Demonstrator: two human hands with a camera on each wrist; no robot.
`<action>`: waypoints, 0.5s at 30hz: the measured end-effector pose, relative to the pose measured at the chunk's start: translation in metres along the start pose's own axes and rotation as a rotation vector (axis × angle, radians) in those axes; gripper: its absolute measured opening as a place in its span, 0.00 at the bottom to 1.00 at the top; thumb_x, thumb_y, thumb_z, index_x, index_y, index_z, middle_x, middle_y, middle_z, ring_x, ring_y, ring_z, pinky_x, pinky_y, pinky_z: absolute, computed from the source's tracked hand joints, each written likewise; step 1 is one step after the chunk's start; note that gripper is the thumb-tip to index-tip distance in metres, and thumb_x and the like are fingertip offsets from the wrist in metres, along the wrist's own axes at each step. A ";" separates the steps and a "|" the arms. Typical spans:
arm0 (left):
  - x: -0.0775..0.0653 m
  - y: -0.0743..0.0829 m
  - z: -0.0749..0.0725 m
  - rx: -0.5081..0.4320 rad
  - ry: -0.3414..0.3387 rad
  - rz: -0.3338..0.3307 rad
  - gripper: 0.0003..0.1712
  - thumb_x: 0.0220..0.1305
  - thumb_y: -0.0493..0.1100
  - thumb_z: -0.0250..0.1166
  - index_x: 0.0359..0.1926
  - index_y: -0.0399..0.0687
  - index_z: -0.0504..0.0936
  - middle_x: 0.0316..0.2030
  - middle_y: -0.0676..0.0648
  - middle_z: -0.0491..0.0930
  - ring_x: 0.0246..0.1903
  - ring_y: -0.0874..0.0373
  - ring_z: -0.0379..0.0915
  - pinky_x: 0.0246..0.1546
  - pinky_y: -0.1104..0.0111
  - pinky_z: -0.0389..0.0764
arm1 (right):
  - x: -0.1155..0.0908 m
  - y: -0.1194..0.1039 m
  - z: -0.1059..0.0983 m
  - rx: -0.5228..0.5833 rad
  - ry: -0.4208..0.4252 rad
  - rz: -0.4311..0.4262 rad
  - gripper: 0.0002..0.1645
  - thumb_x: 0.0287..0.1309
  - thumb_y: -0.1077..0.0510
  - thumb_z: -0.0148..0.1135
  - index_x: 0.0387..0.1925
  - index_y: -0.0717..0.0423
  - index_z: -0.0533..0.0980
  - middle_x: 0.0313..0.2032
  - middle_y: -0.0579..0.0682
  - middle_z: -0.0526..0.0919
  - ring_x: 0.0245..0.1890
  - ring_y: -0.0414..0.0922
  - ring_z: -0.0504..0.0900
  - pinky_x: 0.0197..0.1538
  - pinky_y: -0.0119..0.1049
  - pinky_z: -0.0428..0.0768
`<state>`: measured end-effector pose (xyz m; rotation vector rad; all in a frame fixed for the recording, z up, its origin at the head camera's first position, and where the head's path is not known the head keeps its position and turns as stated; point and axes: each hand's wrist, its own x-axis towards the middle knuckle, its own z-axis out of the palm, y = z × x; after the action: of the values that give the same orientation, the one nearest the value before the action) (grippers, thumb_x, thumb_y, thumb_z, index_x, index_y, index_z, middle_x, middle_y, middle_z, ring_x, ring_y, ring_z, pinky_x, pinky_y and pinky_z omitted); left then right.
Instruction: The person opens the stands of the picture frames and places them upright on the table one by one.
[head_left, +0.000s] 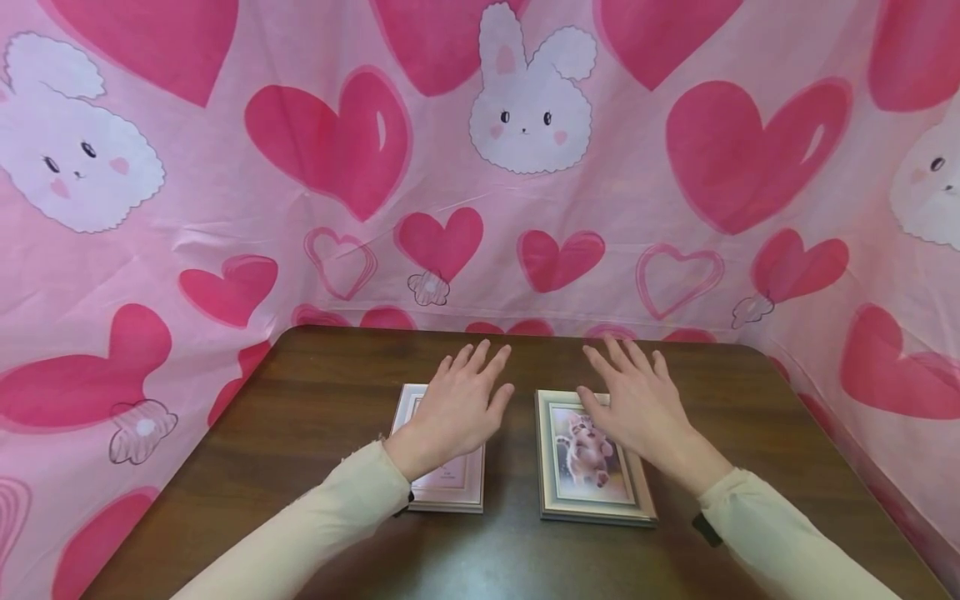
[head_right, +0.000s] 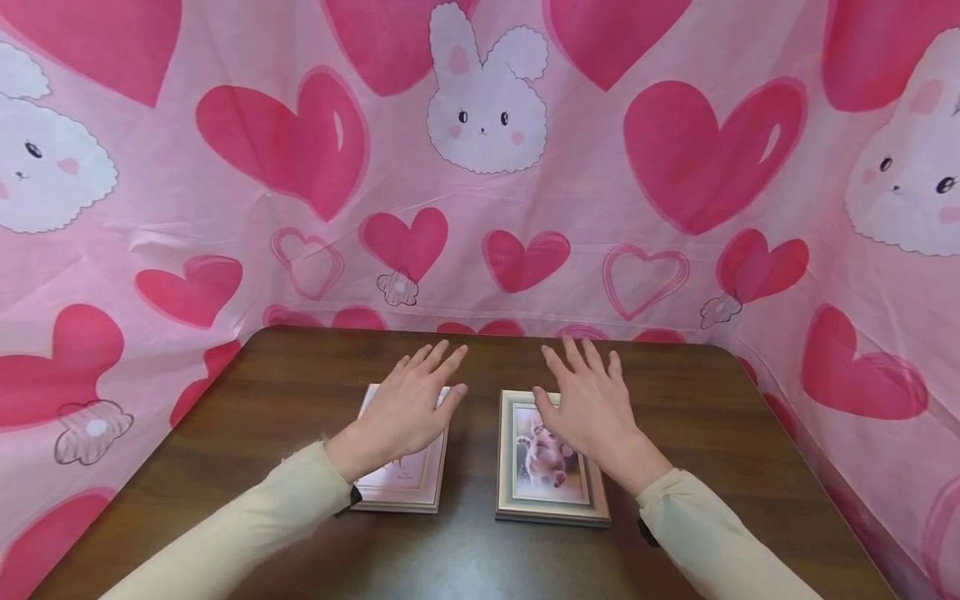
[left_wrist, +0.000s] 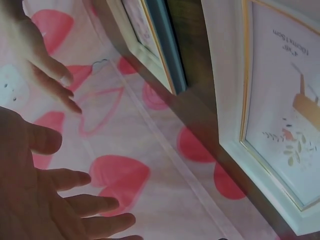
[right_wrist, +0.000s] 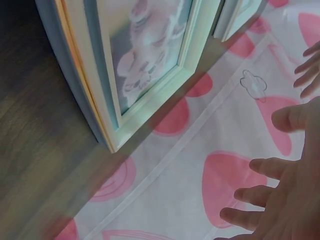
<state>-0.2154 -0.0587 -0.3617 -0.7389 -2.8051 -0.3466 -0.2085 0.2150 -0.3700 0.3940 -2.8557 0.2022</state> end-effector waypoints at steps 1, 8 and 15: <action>0.000 0.001 0.001 -0.008 -0.004 0.001 0.35 0.80 0.58 0.51 0.80 0.51 0.66 0.77 0.38 0.64 0.74 0.36 0.62 0.73 0.42 0.60 | -0.001 0.000 0.000 0.002 -0.002 0.003 0.42 0.71 0.40 0.59 0.78 0.54 0.66 0.78 0.65 0.61 0.76 0.68 0.57 0.72 0.74 0.49; -0.001 0.006 0.005 -0.039 -0.016 0.009 0.33 0.80 0.57 0.53 0.78 0.49 0.69 0.74 0.38 0.68 0.72 0.38 0.66 0.71 0.47 0.66 | -0.006 0.000 0.004 -0.004 0.007 -0.008 0.39 0.70 0.42 0.59 0.76 0.55 0.70 0.74 0.65 0.68 0.73 0.68 0.64 0.71 0.74 0.55; 0.000 0.009 0.007 -0.048 -0.015 0.028 0.33 0.79 0.56 0.54 0.77 0.47 0.70 0.72 0.37 0.71 0.69 0.38 0.70 0.70 0.49 0.69 | -0.012 -0.001 0.006 -0.001 0.014 -0.008 0.36 0.69 0.44 0.61 0.72 0.57 0.74 0.68 0.66 0.76 0.67 0.68 0.73 0.67 0.73 0.64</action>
<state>-0.2115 -0.0493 -0.3668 -0.7932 -2.8067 -0.4063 -0.1984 0.2160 -0.3794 0.4026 -2.8402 0.2018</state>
